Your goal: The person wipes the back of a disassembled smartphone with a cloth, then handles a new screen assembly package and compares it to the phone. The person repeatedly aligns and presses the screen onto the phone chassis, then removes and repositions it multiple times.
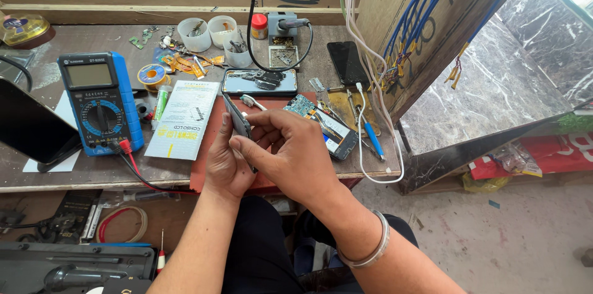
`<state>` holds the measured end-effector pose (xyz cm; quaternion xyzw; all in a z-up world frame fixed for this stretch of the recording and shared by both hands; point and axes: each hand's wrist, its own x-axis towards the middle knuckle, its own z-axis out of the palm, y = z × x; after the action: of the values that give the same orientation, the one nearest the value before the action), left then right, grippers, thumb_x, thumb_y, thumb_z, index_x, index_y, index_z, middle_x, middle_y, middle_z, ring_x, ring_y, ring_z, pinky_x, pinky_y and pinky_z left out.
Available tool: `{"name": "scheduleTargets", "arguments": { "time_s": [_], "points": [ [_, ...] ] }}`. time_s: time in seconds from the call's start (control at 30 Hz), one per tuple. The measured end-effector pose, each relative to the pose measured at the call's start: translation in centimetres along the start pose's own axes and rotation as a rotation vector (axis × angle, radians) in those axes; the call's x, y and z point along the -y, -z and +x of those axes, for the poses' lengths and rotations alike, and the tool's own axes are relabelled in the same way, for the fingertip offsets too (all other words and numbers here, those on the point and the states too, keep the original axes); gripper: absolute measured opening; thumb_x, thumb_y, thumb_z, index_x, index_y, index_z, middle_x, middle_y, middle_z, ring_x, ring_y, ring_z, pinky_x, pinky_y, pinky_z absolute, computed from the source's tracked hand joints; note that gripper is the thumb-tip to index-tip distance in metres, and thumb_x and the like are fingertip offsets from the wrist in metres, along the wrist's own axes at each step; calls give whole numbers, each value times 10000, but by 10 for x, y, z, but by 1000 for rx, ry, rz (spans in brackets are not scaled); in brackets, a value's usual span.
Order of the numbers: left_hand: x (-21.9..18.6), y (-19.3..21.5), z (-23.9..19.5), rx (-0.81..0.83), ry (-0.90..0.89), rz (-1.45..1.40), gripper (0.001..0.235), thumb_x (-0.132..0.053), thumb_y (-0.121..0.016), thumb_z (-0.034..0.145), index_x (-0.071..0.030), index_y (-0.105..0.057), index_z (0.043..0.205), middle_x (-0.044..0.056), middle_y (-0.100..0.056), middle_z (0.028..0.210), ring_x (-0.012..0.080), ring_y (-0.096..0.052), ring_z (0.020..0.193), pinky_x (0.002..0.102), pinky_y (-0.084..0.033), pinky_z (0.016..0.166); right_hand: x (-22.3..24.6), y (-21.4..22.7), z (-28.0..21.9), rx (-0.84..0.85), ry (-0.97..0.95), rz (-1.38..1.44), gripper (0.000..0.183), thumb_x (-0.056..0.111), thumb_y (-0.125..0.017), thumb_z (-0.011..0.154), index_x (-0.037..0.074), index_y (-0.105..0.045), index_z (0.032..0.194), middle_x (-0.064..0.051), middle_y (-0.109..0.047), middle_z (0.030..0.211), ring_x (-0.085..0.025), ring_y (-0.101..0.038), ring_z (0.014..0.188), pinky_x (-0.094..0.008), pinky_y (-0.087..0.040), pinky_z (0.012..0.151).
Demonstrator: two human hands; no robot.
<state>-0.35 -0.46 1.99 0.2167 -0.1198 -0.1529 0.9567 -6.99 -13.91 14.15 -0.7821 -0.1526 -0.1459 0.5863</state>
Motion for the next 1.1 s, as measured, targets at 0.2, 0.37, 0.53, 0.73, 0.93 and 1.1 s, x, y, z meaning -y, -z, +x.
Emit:
{"name": "scheduleTargets", "arguments": {
  "time_s": [0.2,0.37,0.53,0.73,0.93,1.1],
  "points": [
    [0,2,0,-15,-10,1,547,-461,-561,1045,33,-565,1279,302,-589,1328,434,-557,1295,550,-440,1144,0,-1,0,11,-30,26,377,180,-849,830,-31,-743,1124,-44,-772,847,-30,-678,700,-196,-572,632],
    [0,1,0,-10,8,-37,573,-479,-564,1057,13,-535,1347,256,-574,1350,403,-547,1301,520,-449,1099,-1,-1,0,5,-30,29,368,168,-846,833,-34,-744,1123,-51,-777,844,-34,-677,700,-195,-568,628],
    [0,-6,0,-16,7,21,632,-494,-562,1013,32,-504,1357,275,-578,1346,414,-558,1301,530,-461,1128,-2,-1,3,12,-52,65,363,163,-831,842,-35,-739,1131,-54,-781,848,-34,-690,715,-194,-570,632],
    [-1,-11,-1,9,9,4,641,-490,-543,1036,55,-492,1369,288,-580,1348,413,-562,1297,521,-458,1127,-2,1,5,26,-38,49,366,163,-834,840,-37,-742,1132,-59,-786,869,-40,-697,745,-198,-575,660],
    [-1,-9,-1,3,-2,12,636,-483,-542,1039,64,-507,1362,274,-584,1351,401,-560,1305,518,-457,1136,-1,1,5,25,-38,52,359,161,-836,840,-38,-740,1123,-59,-788,868,-40,-698,745,-197,-577,659],
    [0,-9,-1,-19,-16,24,599,-476,-546,1045,43,-518,1342,278,-585,1338,414,-562,1293,533,-458,1122,0,-1,3,27,-60,85,362,152,-838,836,-31,-740,1133,-51,-775,845,-35,-681,714,-190,-562,630]
  ]
}}
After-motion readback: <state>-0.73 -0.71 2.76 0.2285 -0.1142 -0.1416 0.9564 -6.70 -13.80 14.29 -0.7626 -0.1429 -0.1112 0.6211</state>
